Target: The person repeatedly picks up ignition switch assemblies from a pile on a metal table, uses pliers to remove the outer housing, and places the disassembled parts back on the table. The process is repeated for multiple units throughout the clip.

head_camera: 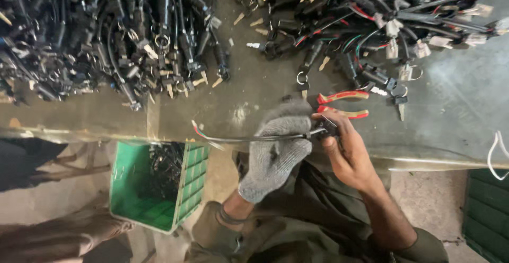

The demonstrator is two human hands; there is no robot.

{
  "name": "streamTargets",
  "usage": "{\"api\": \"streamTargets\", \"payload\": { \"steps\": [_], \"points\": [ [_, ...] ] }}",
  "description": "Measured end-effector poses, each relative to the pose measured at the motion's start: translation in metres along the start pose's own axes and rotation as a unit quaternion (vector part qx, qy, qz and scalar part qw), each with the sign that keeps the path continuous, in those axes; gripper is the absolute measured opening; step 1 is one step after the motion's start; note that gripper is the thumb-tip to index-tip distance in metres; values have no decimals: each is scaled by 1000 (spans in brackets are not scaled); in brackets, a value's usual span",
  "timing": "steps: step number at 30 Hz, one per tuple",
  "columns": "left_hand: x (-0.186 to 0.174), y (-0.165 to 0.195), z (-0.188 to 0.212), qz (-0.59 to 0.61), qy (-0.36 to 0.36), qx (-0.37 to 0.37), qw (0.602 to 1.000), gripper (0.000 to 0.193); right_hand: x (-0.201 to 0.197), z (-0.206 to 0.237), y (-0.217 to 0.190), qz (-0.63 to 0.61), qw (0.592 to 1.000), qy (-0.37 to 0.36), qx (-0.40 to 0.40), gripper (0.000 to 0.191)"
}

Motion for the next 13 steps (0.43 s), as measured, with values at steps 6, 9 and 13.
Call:
{"api": "streamTargets", "payload": {
  "steps": [6, 9, 13],
  "points": [
    [-2, 11, -6, -77, 28, -8, 997, 57, 0, -3, -11, 20, 1000, -1, -18, 31],
    [4, 33, -12, -301, -24, 60, 952, 39, 2, 3, -11, 24, 1000, 0, -7, 33],
    [1, 31, -18, -245, -36, 15, 969, 49, 2, 11, -5, 60, 998, -10, -3, 37]
  ]
}}
Point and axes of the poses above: each hand's wrist, its own z-axis away from the middle knuckle, its own x-axis out of the palm, y = z × x, the point moved 10 cm from there along -z, towards the middle knuckle, and after that the axes turned 2 degrees about z, right-handed, at the moved point
